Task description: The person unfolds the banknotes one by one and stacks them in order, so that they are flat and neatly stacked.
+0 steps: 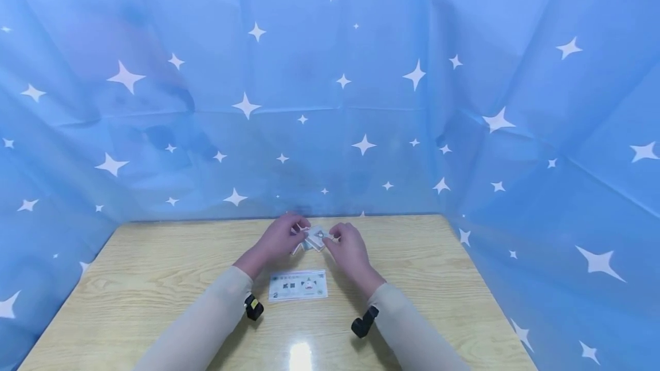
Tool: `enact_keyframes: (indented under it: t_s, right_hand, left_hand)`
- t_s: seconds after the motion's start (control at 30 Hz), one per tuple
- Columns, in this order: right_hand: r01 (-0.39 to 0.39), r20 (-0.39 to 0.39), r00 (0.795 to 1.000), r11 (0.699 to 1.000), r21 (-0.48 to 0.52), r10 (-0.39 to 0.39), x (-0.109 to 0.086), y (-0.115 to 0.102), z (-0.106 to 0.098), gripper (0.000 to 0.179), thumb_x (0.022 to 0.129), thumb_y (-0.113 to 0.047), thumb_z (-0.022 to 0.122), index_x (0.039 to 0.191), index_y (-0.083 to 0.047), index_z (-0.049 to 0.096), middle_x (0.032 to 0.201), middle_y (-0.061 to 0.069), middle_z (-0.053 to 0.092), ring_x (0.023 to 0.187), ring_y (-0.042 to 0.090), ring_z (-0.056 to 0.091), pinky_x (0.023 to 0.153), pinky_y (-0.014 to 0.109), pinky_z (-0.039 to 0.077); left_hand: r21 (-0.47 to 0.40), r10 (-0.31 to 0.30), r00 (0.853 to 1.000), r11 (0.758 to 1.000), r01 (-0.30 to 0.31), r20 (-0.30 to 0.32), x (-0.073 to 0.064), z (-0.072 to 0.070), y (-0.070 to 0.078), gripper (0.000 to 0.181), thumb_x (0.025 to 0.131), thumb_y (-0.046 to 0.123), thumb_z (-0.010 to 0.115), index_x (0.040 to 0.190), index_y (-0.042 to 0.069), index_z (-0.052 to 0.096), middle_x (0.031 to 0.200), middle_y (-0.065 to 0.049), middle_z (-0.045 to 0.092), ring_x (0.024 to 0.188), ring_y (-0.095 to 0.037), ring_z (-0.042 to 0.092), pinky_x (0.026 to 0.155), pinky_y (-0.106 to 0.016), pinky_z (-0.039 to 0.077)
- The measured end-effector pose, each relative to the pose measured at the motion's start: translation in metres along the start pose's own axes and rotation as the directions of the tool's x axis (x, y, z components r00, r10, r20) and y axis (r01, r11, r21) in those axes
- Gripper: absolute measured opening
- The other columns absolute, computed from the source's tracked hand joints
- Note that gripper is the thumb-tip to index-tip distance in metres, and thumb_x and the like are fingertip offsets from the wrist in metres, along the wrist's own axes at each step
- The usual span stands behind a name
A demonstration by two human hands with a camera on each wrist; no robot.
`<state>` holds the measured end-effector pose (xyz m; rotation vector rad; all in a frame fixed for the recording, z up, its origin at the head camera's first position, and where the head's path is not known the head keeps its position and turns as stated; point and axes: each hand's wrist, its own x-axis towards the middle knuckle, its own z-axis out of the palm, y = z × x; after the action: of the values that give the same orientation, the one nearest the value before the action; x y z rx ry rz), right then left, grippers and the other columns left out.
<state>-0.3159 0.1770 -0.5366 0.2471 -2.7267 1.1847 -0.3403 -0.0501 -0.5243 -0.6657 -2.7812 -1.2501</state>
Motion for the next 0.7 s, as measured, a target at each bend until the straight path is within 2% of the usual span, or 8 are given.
enact_keyframes:
  t_s: [0.17,0.27,0.37,0.47,0.7]
  right_hand:
    - [-0.021,0.024,0.999,0.996,-0.081,0.023,0.008,0.003,0.005,0.041,0.099,-0.026,0.086,0.126,0.002,0.074,0.109,0.012,0.067,0.095,0.025,0.063,0.081,0.044,0.057]
    - [-0.029,0.041,0.999,0.99,-0.136,0.035,0.013,0.004,0.01,0.052,0.097,-0.031,0.089,0.132,0.004,0.072,0.111,0.015,0.066,0.095,0.027,0.064,0.082,0.046,0.058]
    - [-0.048,0.062,0.996,0.983,-0.177,0.06,0.017,0.004,0.015,0.061,0.096,-0.035,0.09,0.137,0.005,0.07,0.114,0.016,0.066,0.096,0.027,0.063,0.084,0.046,0.059]
    - [-0.059,0.078,0.994,0.975,-0.214,0.077,0.018,0.005,0.021,0.063,0.095,-0.037,0.09,0.138,0.005,0.07,0.117,0.017,0.065,0.098,0.027,0.061,0.085,0.046,0.058]
    - [-0.054,0.071,0.995,0.966,-0.253,0.074,0.016,0.004,0.025,0.05,0.092,-0.031,0.093,0.124,0.003,0.075,0.109,0.014,0.062,0.098,0.028,0.058,0.083,0.045,0.054]
  left_hand:
    - [0.014,-0.036,0.998,0.999,0.036,0.043,0.012,0.008,-0.004,0.041,0.106,0.016,0.075,0.147,0.01,0.068,0.155,-0.011,0.059,0.137,-0.033,0.062,0.115,-0.052,0.052]
    - [0.067,-0.051,0.996,0.997,0.045,0.079,0.02,0.015,-0.01,0.048,0.107,0.02,0.075,0.153,0.012,0.064,0.163,-0.013,0.053,0.149,-0.036,0.052,0.122,-0.055,0.044]
    - [0.128,-0.041,0.994,0.991,0.028,0.1,0.027,0.024,-0.017,0.052,0.106,0.024,0.076,0.155,0.012,0.062,0.167,-0.016,0.048,0.157,-0.039,0.042,0.127,-0.058,0.037]
    - [0.186,-0.035,0.993,0.982,0.014,0.113,0.031,0.03,-0.022,0.056,0.105,0.026,0.076,0.157,0.012,0.06,0.169,-0.017,0.046,0.159,-0.04,0.038,0.128,-0.059,0.034]
    - [0.284,-0.008,0.991,0.958,-0.031,0.133,0.033,0.033,-0.024,0.059,0.104,0.026,0.075,0.158,0.009,0.06,0.158,-0.015,0.053,0.149,-0.038,0.047,0.123,-0.055,0.042]
